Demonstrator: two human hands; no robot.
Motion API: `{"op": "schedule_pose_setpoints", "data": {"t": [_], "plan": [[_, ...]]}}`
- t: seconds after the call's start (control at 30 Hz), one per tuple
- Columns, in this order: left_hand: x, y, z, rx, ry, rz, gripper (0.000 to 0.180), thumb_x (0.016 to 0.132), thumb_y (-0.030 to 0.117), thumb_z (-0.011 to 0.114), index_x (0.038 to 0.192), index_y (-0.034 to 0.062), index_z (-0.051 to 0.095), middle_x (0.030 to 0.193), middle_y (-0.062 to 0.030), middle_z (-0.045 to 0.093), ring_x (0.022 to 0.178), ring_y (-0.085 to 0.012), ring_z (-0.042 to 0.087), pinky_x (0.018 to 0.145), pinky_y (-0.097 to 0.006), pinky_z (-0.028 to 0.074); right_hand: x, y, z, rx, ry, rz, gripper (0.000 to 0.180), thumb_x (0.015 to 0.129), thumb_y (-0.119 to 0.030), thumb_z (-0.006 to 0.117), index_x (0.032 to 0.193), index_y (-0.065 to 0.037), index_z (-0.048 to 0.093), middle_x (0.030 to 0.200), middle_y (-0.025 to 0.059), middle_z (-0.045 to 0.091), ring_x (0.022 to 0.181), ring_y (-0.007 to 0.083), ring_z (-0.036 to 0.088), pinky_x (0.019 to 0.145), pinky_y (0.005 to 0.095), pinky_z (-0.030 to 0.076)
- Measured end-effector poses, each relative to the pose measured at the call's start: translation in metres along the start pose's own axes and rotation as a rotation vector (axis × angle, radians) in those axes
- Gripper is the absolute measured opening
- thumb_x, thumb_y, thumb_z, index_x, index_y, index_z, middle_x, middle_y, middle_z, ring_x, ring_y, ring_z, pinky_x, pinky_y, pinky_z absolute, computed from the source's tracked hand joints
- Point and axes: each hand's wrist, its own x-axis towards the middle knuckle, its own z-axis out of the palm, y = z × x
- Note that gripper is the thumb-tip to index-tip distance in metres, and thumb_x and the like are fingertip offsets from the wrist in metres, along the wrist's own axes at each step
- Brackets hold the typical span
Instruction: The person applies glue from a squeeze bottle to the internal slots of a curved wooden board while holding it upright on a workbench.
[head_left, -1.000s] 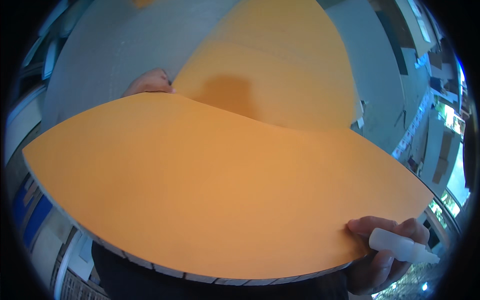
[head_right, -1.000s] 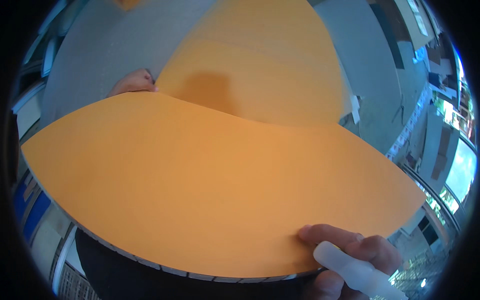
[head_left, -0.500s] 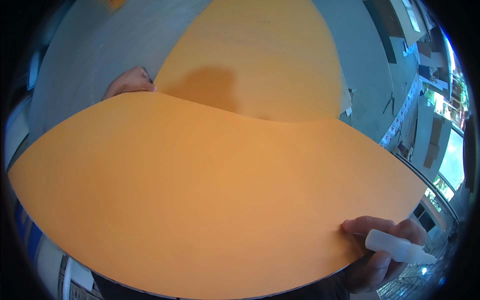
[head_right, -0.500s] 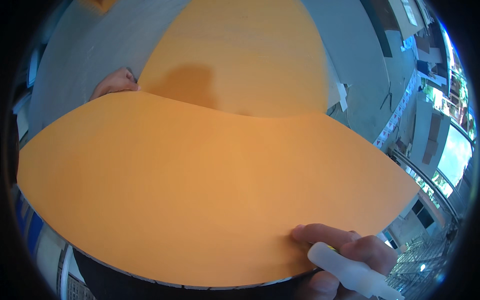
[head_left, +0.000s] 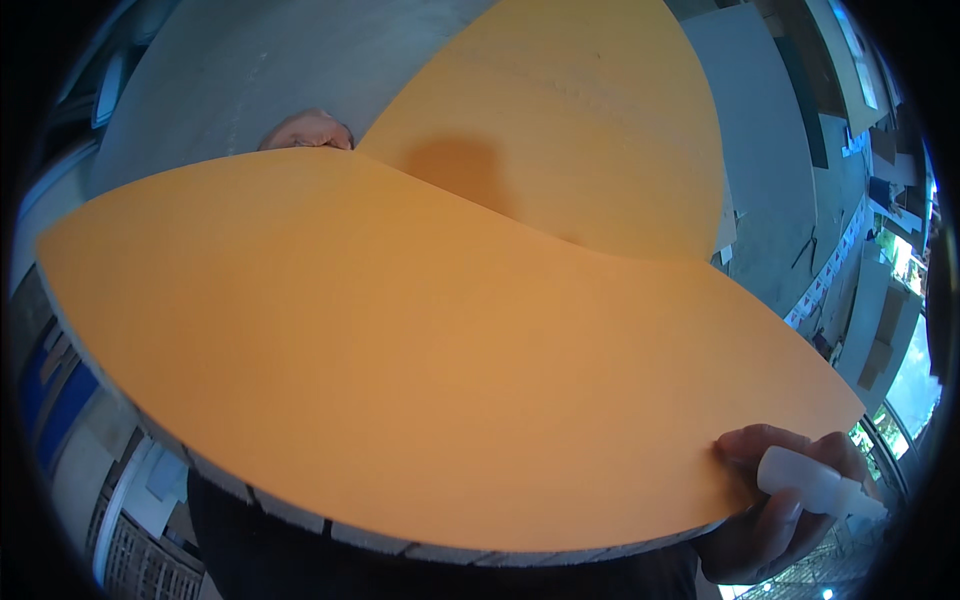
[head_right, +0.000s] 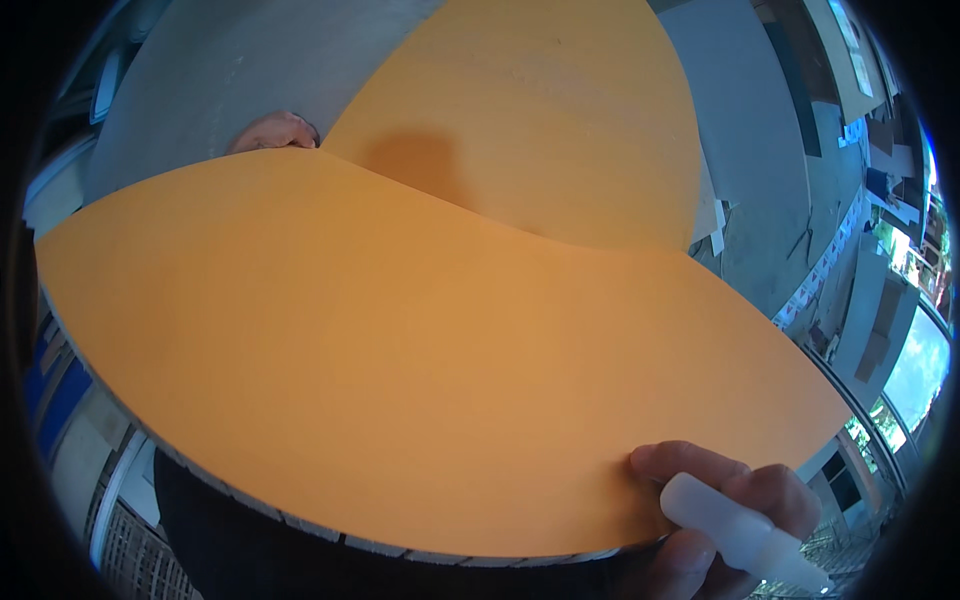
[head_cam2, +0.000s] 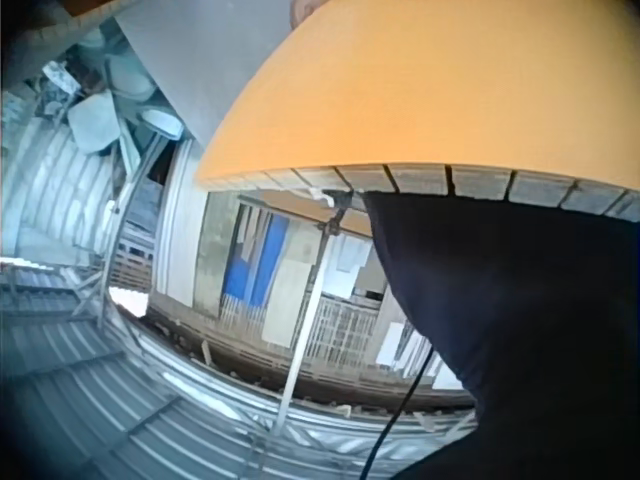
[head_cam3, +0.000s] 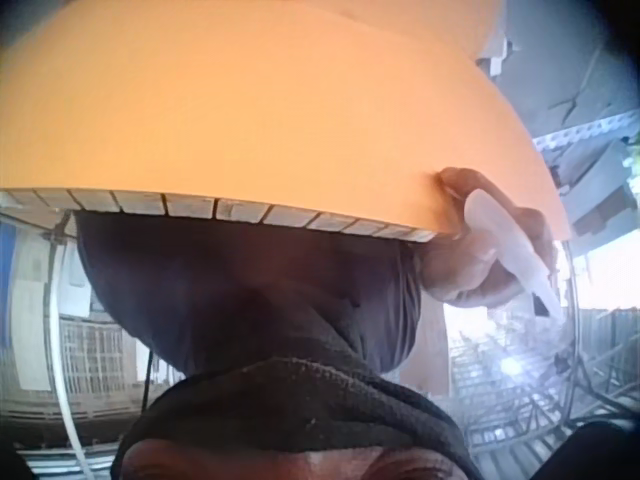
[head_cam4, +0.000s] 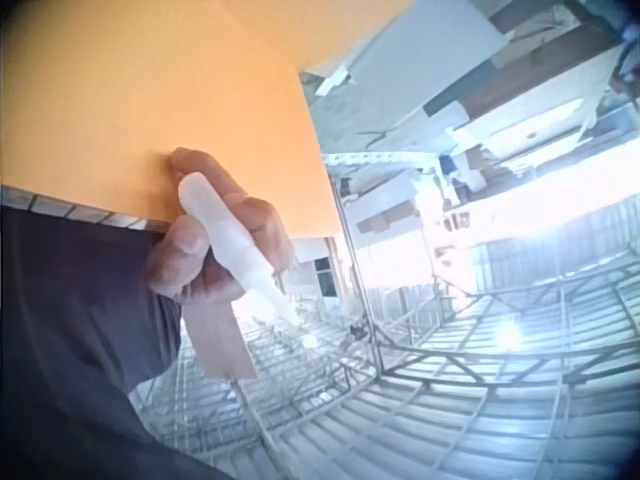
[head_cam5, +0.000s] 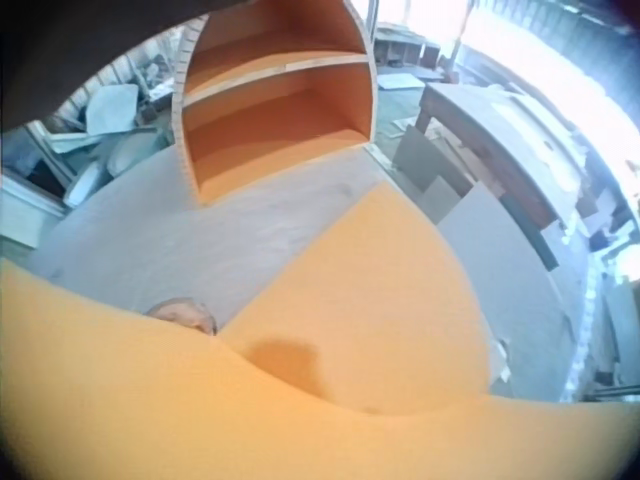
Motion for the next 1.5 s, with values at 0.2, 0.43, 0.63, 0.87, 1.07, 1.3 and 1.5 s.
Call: {"op": "schedule_pose_setpoints", "data": {"t": [0.2,0.43,0.63,0.87,1.07,1.3,1.5], "plan": [[-0.005,-0.037,0.076,-0.695,0.774,0.128,0.042,0.097,0.028,0.065,0.131,0.0038,0.059,0.126,-0.0103,0.066,0.114,-0.0225,0.063,0.097,-0.041,0.051,-0.005,0.005,-0.015,0.161,-0.120,0.155,0.047,0.103,-0.034,0.046,0.133,0.001,0.050,0.080,0.0131,0.065,0.074,0.0205,0.061,0.069,0.0343,0.049],[0.047,-0.009,0.188,-1.610,0.939,0.206,0.044,0.103,0.032,0.059,0.139,0.0057,0.057,0.131,-0.0095,0.064,0.119,-0.0232,0.061,0.101,-0.042,0.050,-0.009,0.001,-0.001,0.132,0.080,0.283,0.051,0.097,-0.047,0.053,0.100,0.003,0.061,0.084,0.0126,0.059,0.076,0.0225,0.061,0.071,0.0350,0.050],[0.011,0.012,0.184,-2.118,0.732,0.489,0.044,0.105,0.028,0.056,0.143,0.0054,0.056,0.130,-0.0082,0.064,0.117,-0.0239,0.062,0.102,-0.041,0.050,0.001,0.007,-0.006,0.372,-0.007,0.200,0.036,0.105,-0.022,0.047,0.126,0.007,0.052,0.095,0.0150,0.067,0.078,0.0207,0.067,0.071,0.0306,0.053],[-0.010,-0.003,0.149,-1.695,0.562,0.443,0.040,0.107,0.017,0.050,0.145,0.0046,0.055,0.122,-0.0034,0.066,0.108,-0.0157,0.061,0.094,-0.033,0.050,0.010,0.007,-0.005,0.358,-0.106,0.159,0.030,0.106,-0.026,0.048,0.121,-0.002,0.056,0.094,0.0097,0.067,0.087,0.0134,0.061,0.077,0.0280,0.046],[-0.005,0.004,0.151,-1.520,0.564,0.169,0.041,0.111,0.026,0.048,0.150,0.0147,0.052,0.113,0.0013,0.065,0.082,-0.0103,0.058,0.070,-0.026,0.048,0.012,0.006,-0.003,0.330,-0.087,0.113,0.030,0.105,-0.029,0.053,0.115,-0.002,0.060,0.092,0.0076,0.065,0.082,0.0119,0.057,0.070,0.0277,0.044],[0.004,-0.005,0.153,-1.473,0.631,0.243,0.030,0.108,0.024,0.048,0.130,0.0094,0.061,0.094,-0.0015,0.065,0.065,-0.0124,0.061,0.053,-0.028,0.044,0.011,0.007,-0.009,0.260,-0.107,0.084,0.031,0.104,-0.029,0.055,0.114,0.000,0.062,0.092,0.0072,0.067,0.081,0.0123,0.058,0.073,0.0287,0.046],[0.012,-0.012,0.183,-1.366,0.930,0.309,0.028,0.103,0.014,0.047,0.122,0.0054,0.066,0.087,-0.0034,0.064,0.065,-0.0122,0.060,0.053,-0.028,0.045,0.005,0.011,-0.012,0.304,-0.121,0.034,0.028,0.103,-0.025,0.057,0.109,0.002,0.062,0.083,0.0106,0.068,0.074,0.0138,0.061,0.069,0.0327,0.048]]}}
